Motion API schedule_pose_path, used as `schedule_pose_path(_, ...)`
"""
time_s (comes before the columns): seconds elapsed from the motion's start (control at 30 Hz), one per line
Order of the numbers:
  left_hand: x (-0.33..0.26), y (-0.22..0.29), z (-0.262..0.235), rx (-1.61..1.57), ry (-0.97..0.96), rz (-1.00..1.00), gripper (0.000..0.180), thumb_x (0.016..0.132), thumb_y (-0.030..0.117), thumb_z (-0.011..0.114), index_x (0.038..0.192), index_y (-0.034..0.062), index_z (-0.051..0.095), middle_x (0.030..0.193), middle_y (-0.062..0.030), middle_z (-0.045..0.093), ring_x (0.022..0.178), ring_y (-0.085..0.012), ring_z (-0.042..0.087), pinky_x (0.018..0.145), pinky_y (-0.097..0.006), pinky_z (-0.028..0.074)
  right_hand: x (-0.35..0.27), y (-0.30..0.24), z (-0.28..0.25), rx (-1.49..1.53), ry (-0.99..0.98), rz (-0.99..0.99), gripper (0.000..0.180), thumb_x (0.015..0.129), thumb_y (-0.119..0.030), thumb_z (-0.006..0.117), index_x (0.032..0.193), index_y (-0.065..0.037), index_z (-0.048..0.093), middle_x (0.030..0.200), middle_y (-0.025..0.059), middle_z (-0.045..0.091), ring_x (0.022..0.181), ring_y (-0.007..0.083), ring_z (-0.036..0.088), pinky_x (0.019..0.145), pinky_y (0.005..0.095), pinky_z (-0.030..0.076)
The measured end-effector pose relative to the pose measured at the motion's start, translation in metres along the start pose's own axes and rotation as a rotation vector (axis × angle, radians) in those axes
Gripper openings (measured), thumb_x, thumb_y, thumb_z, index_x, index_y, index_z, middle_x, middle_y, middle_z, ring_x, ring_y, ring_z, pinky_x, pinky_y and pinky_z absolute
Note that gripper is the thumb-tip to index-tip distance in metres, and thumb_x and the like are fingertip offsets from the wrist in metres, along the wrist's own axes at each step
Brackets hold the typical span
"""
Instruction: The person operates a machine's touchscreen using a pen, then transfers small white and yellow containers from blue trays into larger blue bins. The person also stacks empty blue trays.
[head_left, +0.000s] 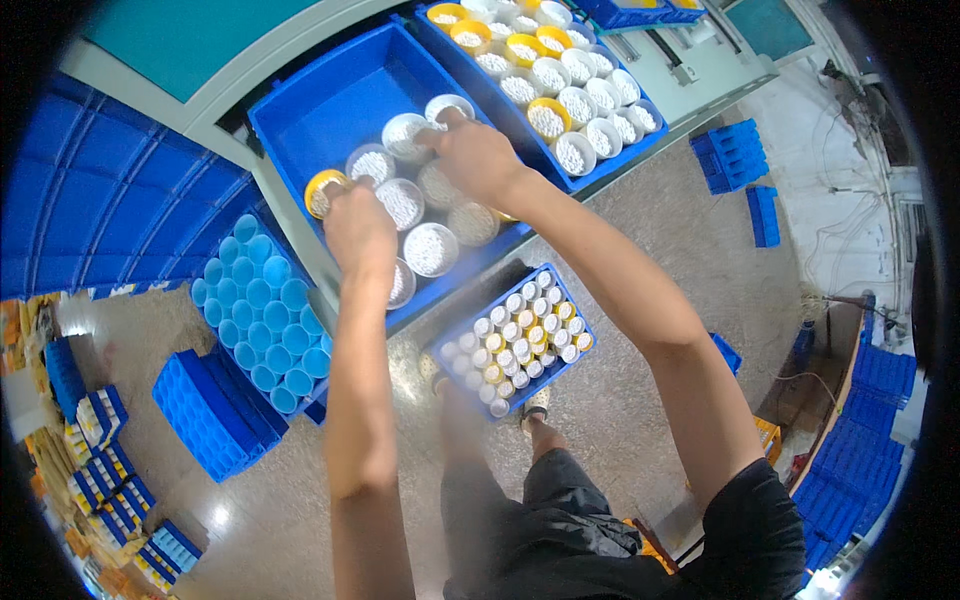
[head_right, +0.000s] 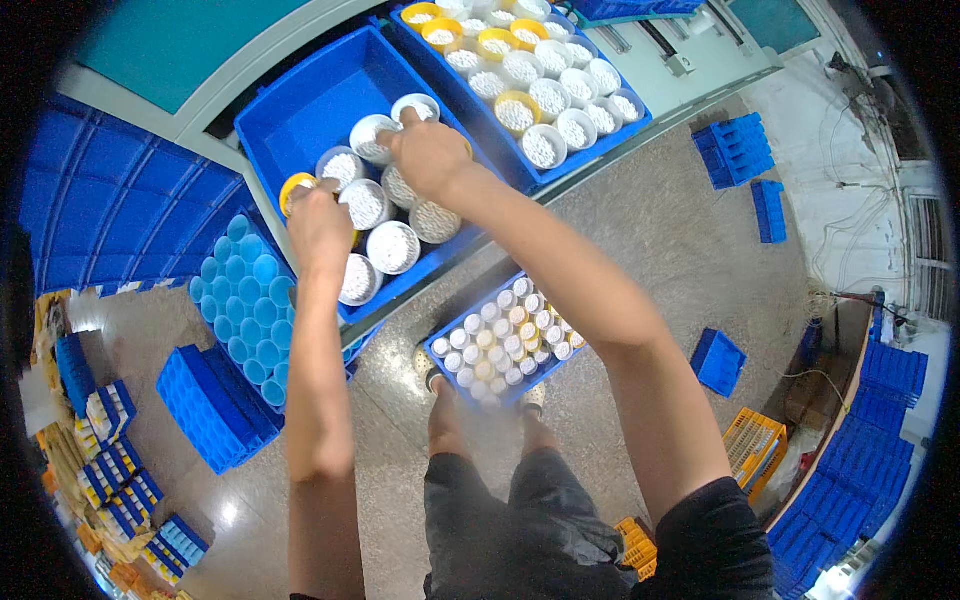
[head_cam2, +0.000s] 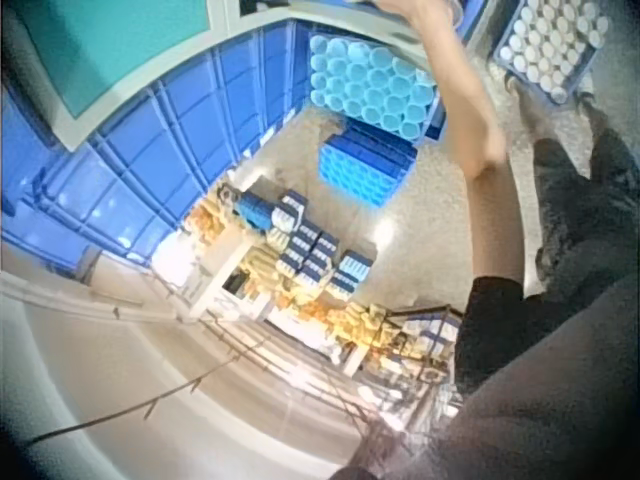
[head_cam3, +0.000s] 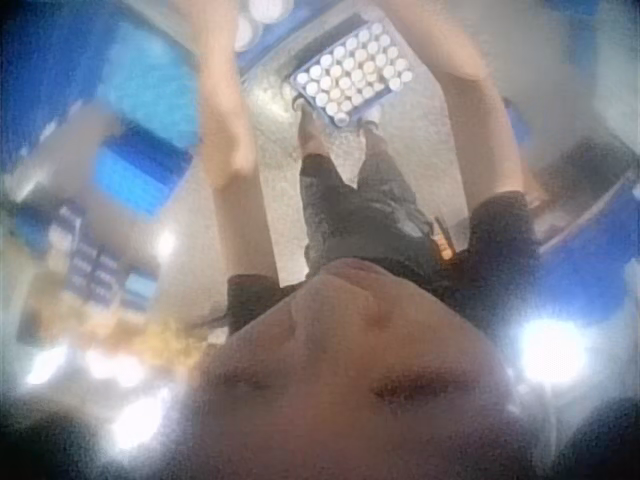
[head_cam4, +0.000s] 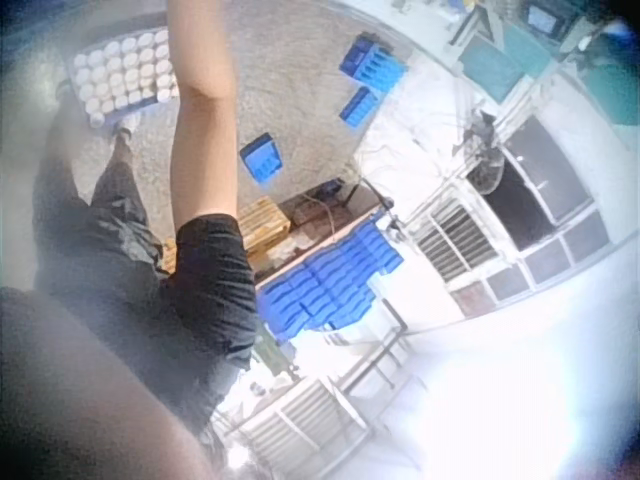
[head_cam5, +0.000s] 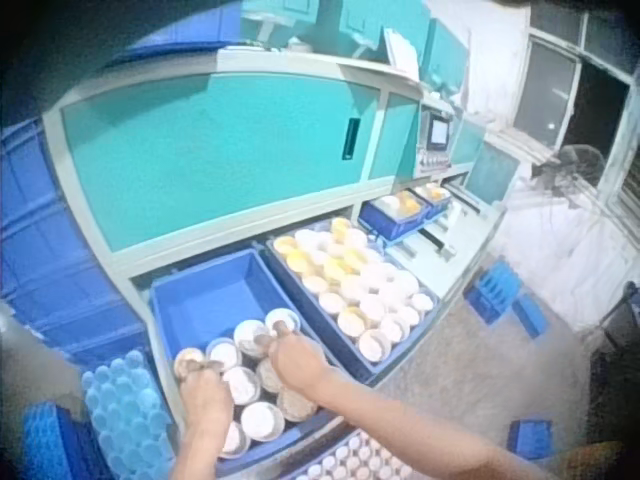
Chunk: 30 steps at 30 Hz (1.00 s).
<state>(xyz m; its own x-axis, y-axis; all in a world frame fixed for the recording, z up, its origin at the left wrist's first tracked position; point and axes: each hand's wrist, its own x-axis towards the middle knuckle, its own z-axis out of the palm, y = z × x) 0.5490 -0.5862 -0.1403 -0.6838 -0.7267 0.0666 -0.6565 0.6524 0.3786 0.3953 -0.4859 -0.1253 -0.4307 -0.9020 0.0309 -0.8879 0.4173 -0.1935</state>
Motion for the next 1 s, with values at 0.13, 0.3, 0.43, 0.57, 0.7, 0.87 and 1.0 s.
schedule_pose_path(0.13, 0.008, -0.004, 0.003, -0.082, 0.06, 0.021, 0.023, 0.089, 0.001, 0.056, 0.103, 0.0014, 0.074, 0.093, -0.026, 0.072, 0.09, -0.0432, 0.072, 0.078, -0.05, 0.058, 0.027, 0.001, 0.011, -0.088, -0.168, 0.065, 0.028, 0.091, -0.008, 0.058, 0.114, -0.012, 0.072, 0.119, 0.0223, 0.065, 0.1, 0.0373, 0.073, 0.081, 0.0437, 0.061)
schedule_pose_path(0.3, 0.018, -0.001, 0.021, -0.069, -0.018, -0.082, 0.019, 0.089, 0.0, 0.057, 0.094, -0.0006, 0.075, 0.089, -0.0264, 0.072, 0.084, -0.0436, 0.074, 0.069, -0.049, 0.06, 0.027, -0.003, 0.022, -0.158, -0.191, 0.086, 0.018, 0.084, -0.004, 0.064, 0.097, -0.005, 0.076, 0.104, 0.018, 0.073, 0.096, 0.0356, 0.074, 0.082, 0.0407, 0.061)
schedule_pose_path(0.43, 0.023, -0.01, 0.018, -0.151, 0.042, -0.025, 0.018, 0.087, -0.002, 0.057, 0.088, -0.0002, 0.075, 0.088, -0.0245, 0.073, 0.085, -0.0454, 0.073, 0.069, -0.05, 0.06, 0.02, -0.003, 0.018, -0.13, -0.102, 0.097, 0.012, 0.08, -0.003, 0.067, 0.087, -0.006, 0.077, 0.091, 0.0169, 0.075, 0.088, 0.0331, 0.075, 0.079, 0.0404, 0.061)
schedule_pose_path(0.57, 0.013, -0.015, -0.019, -0.206, 0.063, 0.069, 0.021, 0.086, 0.001, 0.064, 0.102, 0.0038, 0.078, 0.1, -0.0244, 0.074, 0.086, -0.0404, 0.073, 0.079, -0.047, 0.057, 0.007, 0.001, -0.015, 0.067, 0.025, 0.097, 0.019, 0.085, -0.007, 0.061, 0.091, -0.01, 0.079, 0.092, 0.02, 0.075, 0.084, 0.0347, 0.075, 0.078, 0.0431, 0.061)
schedule_pose_path(0.7, -0.032, 0.001, -0.086, -0.246, 0.219, 0.196, 0.019, 0.088, 0.008, 0.076, 0.107, 0.0053, 0.078, 0.081, -0.0142, 0.075, 0.069, -0.0177, 0.07, 0.062, -0.032, 0.052, -0.049, 0.005, -0.078, 0.111, 0.333, -0.058, 0.026, 0.082, -0.004, 0.062, 0.099, -0.009, 0.081, 0.092, 0.0193, 0.075, 0.086, 0.0329, 0.075, 0.079, 0.0426, 0.061)
schedule_pose_path(0.87, -0.164, 0.05, -0.164, -0.292, 0.223, 0.066, 0.025, 0.091, 0.007, 0.076, 0.116, 0.0038, 0.077, 0.099, -0.0116, 0.079, 0.083, -0.0124, 0.072, 0.069, -0.026, 0.057, -0.185, 0.007, -0.151, 0.153, 0.402, -0.131, 0.032, 0.079, 0.004, 0.066, 0.106, -0.006, 0.079, 0.105, 0.0207, 0.075, 0.09, 0.034, 0.076, 0.08, 0.0387, 0.062)
schedule_pose_path(1.0, -0.279, 0.082, -0.157, -0.35, 0.013, -0.16, 0.023, 0.091, 0.004, 0.076, 0.114, 0.0013, 0.077, 0.104, -0.0108, 0.078, 0.089, -0.0138, 0.073, 0.072, -0.027, 0.058, -0.305, 0.015, -0.139, 0.216, 0.21, -0.08, 0.03, 0.08, 0.007, 0.068, 0.105, -0.005, 0.079, 0.114, 0.0219, 0.073, 0.092, 0.0324, 0.076, 0.079, 0.0352, 0.065)
